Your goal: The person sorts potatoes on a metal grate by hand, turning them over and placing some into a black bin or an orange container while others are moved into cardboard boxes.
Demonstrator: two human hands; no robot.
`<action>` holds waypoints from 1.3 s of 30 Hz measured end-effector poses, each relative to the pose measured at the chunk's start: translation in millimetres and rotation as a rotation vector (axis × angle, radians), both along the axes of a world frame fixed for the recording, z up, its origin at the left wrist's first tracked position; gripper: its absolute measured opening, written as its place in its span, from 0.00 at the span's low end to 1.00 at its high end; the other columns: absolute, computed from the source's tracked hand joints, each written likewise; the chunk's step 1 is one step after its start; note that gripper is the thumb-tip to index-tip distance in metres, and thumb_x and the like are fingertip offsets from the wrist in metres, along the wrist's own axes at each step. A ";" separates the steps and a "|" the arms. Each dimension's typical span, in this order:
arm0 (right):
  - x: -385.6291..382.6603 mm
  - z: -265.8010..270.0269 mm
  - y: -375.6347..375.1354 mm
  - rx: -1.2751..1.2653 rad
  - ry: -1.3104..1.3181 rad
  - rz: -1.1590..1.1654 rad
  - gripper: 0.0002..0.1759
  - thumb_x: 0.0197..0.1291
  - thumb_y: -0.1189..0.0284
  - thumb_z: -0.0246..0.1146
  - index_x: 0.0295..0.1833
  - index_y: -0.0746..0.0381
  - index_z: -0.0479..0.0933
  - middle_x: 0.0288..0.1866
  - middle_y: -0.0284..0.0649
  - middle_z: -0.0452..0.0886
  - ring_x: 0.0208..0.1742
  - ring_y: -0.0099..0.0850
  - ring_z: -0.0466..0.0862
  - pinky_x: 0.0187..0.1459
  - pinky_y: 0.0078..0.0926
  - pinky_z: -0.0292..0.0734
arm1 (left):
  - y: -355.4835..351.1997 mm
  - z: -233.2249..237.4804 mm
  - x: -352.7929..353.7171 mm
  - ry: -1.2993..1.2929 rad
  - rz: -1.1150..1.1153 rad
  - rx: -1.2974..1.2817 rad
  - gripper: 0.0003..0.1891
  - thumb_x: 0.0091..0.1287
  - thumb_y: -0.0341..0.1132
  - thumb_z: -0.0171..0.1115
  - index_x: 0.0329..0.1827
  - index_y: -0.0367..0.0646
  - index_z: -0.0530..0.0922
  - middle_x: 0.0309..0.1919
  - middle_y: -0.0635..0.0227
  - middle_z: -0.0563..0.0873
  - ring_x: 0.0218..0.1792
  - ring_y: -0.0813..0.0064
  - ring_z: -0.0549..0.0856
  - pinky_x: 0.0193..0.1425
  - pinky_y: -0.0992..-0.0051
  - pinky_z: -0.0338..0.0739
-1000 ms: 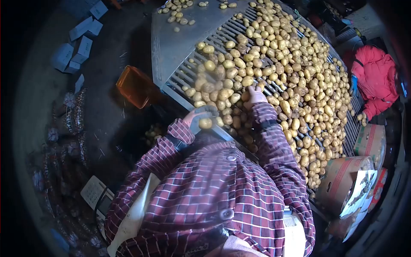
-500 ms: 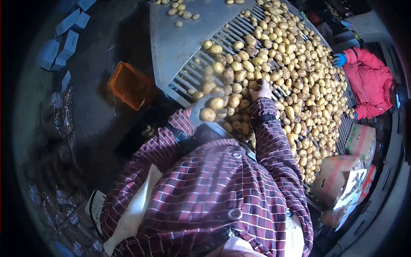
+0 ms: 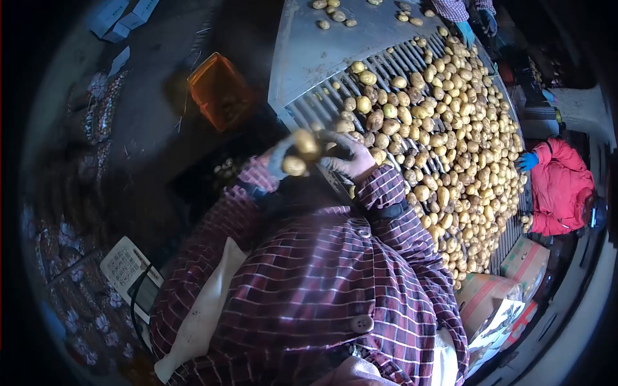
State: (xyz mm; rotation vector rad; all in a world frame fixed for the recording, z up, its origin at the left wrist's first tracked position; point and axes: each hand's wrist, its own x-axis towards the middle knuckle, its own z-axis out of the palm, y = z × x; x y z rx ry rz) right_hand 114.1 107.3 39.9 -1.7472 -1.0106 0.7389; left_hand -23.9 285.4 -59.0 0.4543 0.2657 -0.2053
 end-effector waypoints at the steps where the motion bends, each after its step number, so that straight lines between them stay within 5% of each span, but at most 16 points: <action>1: 4.6 -6.5 -2.4 -0.117 -0.004 -0.015 0.28 0.53 0.61 0.70 0.59 0.59 0.76 0.56 0.47 0.78 0.55 0.40 0.80 0.57 0.33 0.74 | 12.8 -3.7 -17.3 0.028 0.048 -0.016 0.23 0.68 0.44 0.58 0.63 0.46 0.69 0.54 0.59 0.77 0.46 0.60 0.82 0.37 0.63 0.86; 3: 21.6 -24.6 -19.1 -0.352 -0.017 -0.060 0.24 0.55 0.63 0.67 0.57 0.58 0.78 0.56 0.47 0.78 0.53 0.41 0.81 0.56 0.32 0.75 | 31.8 -5.0 -48.3 -0.057 0.181 0.070 0.23 0.67 0.45 0.58 0.62 0.47 0.69 0.55 0.60 0.77 0.48 0.58 0.81 0.38 0.63 0.86; 5: 48.9 -35.7 -38.8 -0.437 -0.068 -0.401 0.20 0.56 0.64 0.65 0.55 0.56 0.79 0.54 0.46 0.79 0.49 0.43 0.82 0.52 0.33 0.77 | 49.9 -7.2 -85.0 0.204 0.204 0.212 0.19 0.69 0.48 0.53 0.58 0.48 0.72 0.55 0.64 0.80 0.54 0.64 0.81 0.38 0.71 0.81; 9: 122.7 -72.4 -58.1 -0.644 -0.538 -0.561 0.23 0.54 0.67 0.63 0.59 0.49 0.77 0.51 0.47 0.80 0.55 0.43 0.79 0.56 0.35 0.75 | 98.0 -153.2 -153.4 -0.148 0.083 -0.204 0.17 0.67 0.46 0.58 0.55 0.50 0.75 0.49 0.70 0.81 0.50 0.66 0.80 0.44 0.65 0.79; 14: 166.1 -81.7 -27.5 -1.023 -0.526 -0.270 0.20 0.69 0.60 0.45 0.61 0.51 0.74 0.61 0.49 0.76 0.63 0.45 0.75 0.60 0.41 0.72 | 85.1 -127.0 -162.5 0.750 0.304 0.201 0.13 0.67 0.41 0.58 0.52 0.48 0.77 0.45 0.67 0.81 0.47 0.68 0.79 0.48 0.67 0.78; 17: 159.5 -58.7 -21.8 -0.991 -0.492 -0.323 0.20 0.69 0.65 0.46 0.63 0.56 0.71 0.60 0.49 0.76 0.62 0.44 0.76 0.58 0.41 0.74 | 51.0 -81.1 -93.8 0.717 0.606 0.986 0.19 0.66 0.31 0.61 0.60 0.40 0.73 0.56 0.59 0.78 0.53 0.62 0.79 0.59 0.68 0.75; 18: 159.2 -72.4 -25.4 -1.025 -0.552 -0.353 0.22 0.66 0.66 0.49 0.66 0.46 0.68 0.59 0.50 0.77 0.60 0.44 0.78 0.58 0.40 0.75 | 47.6 -76.8 -75.9 0.542 0.580 1.453 0.19 0.66 0.29 0.59 0.60 0.38 0.73 0.56 0.58 0.77 0.56 0.61 0.77 0.65 0.68 0.70; 19: 160.9 -91.4 -33.3 -1.000 -0.583 -0.432 0.22 0.62 0.65 0.56 0.63 0.46 0.72 0.58 0.48 0.78 0.58 0.43 0.79 0.57 0.39 0.75 | 35.1 -42.3 -50.3 0.412 0.552 1.603 0.18 0.66 0.27 0.57 0.59 0.37 0.72 0.56 0.58 0.76 0.58 0.62 0.76 0.65 0.66 0.69; 23: 138.5 -66.6 -87.8 -0.494 -0.309 -0.422 0.31 0.49 0.62 0.71 0.61 0.48 0.73 0.57 0.48 0.78 0.57 0.45 0.78 0.58 0.36 0.74 | -5.9 12.2 22.5 -0.098 0.397 1.895 0.18 0.62 0.25 0.58 0.57 0.39 0.74 0.56 0.54 0.75 0.60 0.54 0.73 0.66 0.61 0.67; 24: 128.4 -78.3 -108.6 -0.281 -0.158 -0.615 0.32 0.47 0.63 0.72 0.61 0.52 0.74 0.54 0.46 0.80 0.55 0.43 0.79 0.57 0.36 0.74 | -13.6 11.8 35.3 -0.184 0.314 1.875 0.19 0.61 0.25 0.59 0.57 0.40 0.74 0.56 0.54 0.75 0.60 0.54 0.73 0.67 0.61 0.67; 29: 37.0 -28.1 -267.0 0.164 0.569 -1.007 0.30 0.56 0.66 0.65 0.65 0.60 0.68 0.53 0.42 0.79 0.51 0.35 0.81 0.51 0.28 0.77 | -44.1 -8.1 74.5 -0.223 -0.021 1.826 0.20 0.60 0.28 0.61 0.57 0.41 0.74 0.57 0.54 0.74 0.61 0.54 0.73 0.66 0.62 0.68; 31: -26.3 -30.7 -327.1 0.727 0.784 -1.200 0.30 0.60 0.64 0.59 0.68 0.58 0.63 0.56 0.46 0.76 0.50 0.40 0.79 0.49 0.40 0.78 | -46.6 -14.6 81.9 -0.266 -0.043 1.841 0.19 0.60 0.28 0.62 0.56 0.40 0.75 0.53 0.53 0.76 0.57 0.53 0.76 0.62 0.62 0.71; 33: -86.3 -15.8 -365.3 0.757 0.612 -1.474 0.24 0.61 0.58 0.59 0.60 0.57 0.71 0.55 0.42 0.76 0.50 0.40 0.78 0.49 0.40 0.78 | -47.6 -15.6 94.5 -0.273 -0.059 1.832 0.19 0.59 0.29 0.63 0.55 0.40 0.76 0.51 0.53 0.77 0.54 0.52 0.77 0.59 0.61 0.73; 36: -160.2 -32.2 -412.6 0.964 0.605 -1.845 0.19 0.61 0.50 0.61 0.46 0.55 0.77 0.40 0.34 0.80 0.40 0.31 0.79 0.32 0.24 0.72 | -61.6 -1.7 141.4 -0.425 0.006 1.921 0.17 0.59 0.31 0.63 0.51 0.39 0.77 0.48 0.52 0.79 0.50 0.51 0.79 0.56 0.61 0.74; 37: -188.0 -55.3 -436.3 1.108 0.615 -1.628 0.19 0.62 0.50 0.60 0.44 0.55 0.77 0.39 0.34 0.79 0.36 0.30 0.78 0.30 0.22 0.72 | -66.1 -4.0 165.2 -0.490 0.034 1.913 0.17 0.59 0.32 0.63 0.51 0.39 0.77 0.47 0.52 0.79 0.50 0.51 0.79 0.55 0.61 0.74; 39: -227.5 -73.5 -437.5 1.089 0.629 -1.806 0.17 0.63 0.51 0.59 0.43 0.53 0.76 0.36 0.34 0.79 0.33 0.30 0.76 0.26 0.25 0.72 | -86.1 13.6 220.5 -0.624 0.040 1.864 0.17 0.58 0.33 0.63 0.51 0.39 0.77 0.47 0.52 0.80 0.50 0.51 0.79 0.56 0.61 0.74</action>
